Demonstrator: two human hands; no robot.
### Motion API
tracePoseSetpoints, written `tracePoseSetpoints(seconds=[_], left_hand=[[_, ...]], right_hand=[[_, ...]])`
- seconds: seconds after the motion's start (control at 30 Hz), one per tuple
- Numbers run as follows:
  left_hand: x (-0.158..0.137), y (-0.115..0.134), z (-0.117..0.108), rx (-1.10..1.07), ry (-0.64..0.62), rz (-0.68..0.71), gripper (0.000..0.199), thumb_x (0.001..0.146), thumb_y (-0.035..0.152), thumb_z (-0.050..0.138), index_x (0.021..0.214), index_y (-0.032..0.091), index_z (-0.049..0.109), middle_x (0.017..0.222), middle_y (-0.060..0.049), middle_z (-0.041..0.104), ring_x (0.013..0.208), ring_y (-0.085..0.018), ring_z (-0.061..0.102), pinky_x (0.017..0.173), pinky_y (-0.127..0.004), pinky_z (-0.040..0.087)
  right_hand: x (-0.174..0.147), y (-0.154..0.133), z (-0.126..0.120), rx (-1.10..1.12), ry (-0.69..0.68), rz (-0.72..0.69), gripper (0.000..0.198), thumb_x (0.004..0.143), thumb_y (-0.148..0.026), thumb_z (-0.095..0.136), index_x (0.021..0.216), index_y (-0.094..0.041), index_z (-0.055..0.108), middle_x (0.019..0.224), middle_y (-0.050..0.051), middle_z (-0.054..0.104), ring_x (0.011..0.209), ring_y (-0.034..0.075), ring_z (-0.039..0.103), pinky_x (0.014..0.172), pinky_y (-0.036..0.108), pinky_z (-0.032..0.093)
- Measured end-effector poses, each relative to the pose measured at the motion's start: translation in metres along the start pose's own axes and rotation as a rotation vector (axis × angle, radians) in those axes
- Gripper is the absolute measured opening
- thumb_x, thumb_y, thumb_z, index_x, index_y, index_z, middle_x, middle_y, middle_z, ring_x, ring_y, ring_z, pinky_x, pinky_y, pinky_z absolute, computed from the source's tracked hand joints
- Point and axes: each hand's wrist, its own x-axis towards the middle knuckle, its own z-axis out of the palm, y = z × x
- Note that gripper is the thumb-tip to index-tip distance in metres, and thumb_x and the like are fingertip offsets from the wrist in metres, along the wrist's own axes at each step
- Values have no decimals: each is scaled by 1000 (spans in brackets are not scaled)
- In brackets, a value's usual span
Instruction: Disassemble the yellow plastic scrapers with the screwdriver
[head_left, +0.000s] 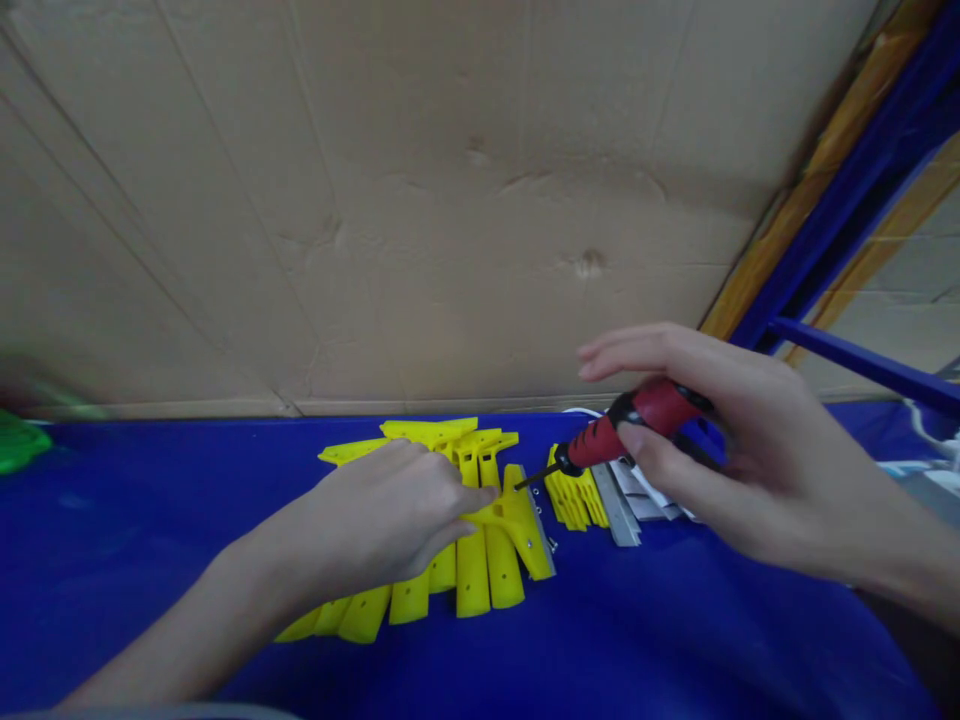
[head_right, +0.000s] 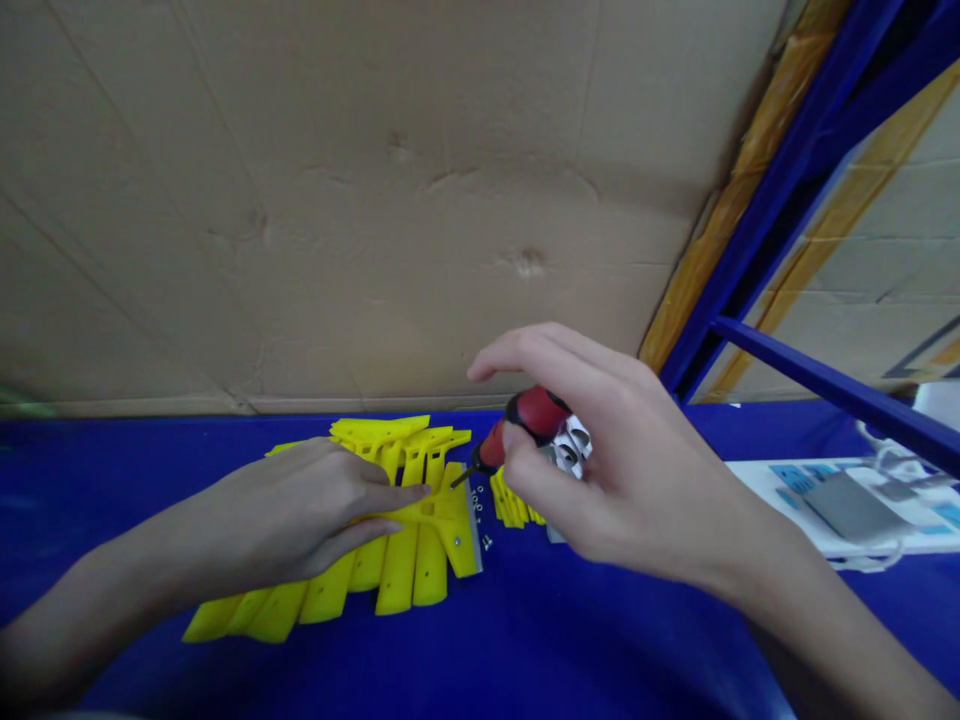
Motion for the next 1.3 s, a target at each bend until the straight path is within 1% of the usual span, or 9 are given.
tracePoseSetpoints(seconds=[0.07,0.2,0.33,0.6,0.73,0.87,0.97,1.1,1.3], left_hand=[[-1,1,-2,-1,-8,-8,32,104,27,52,130,30,71,93,-7,81,79,-28,76,64,-34,51],[-1,5,-7,-6,-40,-1,35,102,23,53,133,29,70,95,-8,81,80,-29,77,63,-34,51],[0,5,-8,-18,-59,-17,34,103,25,53,131,30,71,96,-7,81,80,-29,77,64,-34,53],[1,5,-4,-31,-25,-6,34,101,22,55,130,27,72,94,-9,81,81,-29,77,63,-34,52],[2,6,-5,-21,-31,0,34,101,24,56,131,30,71,94,-6,81,81,-28,78,62,-32,50],[2,6,-5,-4,-23,-3,34,104,26,52,132,30,70,94,-6,82,80,-27,78,61,-31,50],[1,6,-6,7,-47,7,33,105,27,52,132,31,70,96,-5,82,83,-28,78,63,-33,51],[0,6,-6,6,-48,2,35,105,29,51,136,32,67,100,-5,82,85,-31,78,65,-36,54],[1,7,-6,-6,-63,-1,36,105,28,50,137,31,66,102,-6,81,90,-32,79,71,-40,57]], right_hand=[[0,0,-1,-23,2,-20,26,92,-26,60,116,-21,67,120,9,73,95,24,72,71,32,55],[-2,-1,-5,-53,15,33,11,93,-22,60,99,-22,69,79,0,72,63,15,66,58,27,50],[-2,-1,-7,-45,-13,-2,28,92,-26,59,119,-20,66,106,6,75,78,20,72,62,30,53],[-1,0,-4,25,-38,-27,30,88,-21,62,118,-20,66,116,7,74,92,20,72,73,30,56],[-3,-1,-4,7,-1,26,9,90,-20,65,98,-22,68,83,0,73,67,15,67,58,27,50],[-3,-1,-5,41,-21,2,32,84,-24,70,116,-21,65,105,4,74,81,19,71,68,30,55],[-2,-2,-3,38,6,51,11,90,-25,69,100,-23,67,85,0,71,67,15,66,58,28,51],[-3,-3,0,57,27,9,32,84,-19,69,116,-24,65,99,2,73,79,18,67,68,30,54],[-3,-2,1,29,84,49,18,86,-21,69,104,-23,65,87,1,71,67,15,63,57,29,49]])
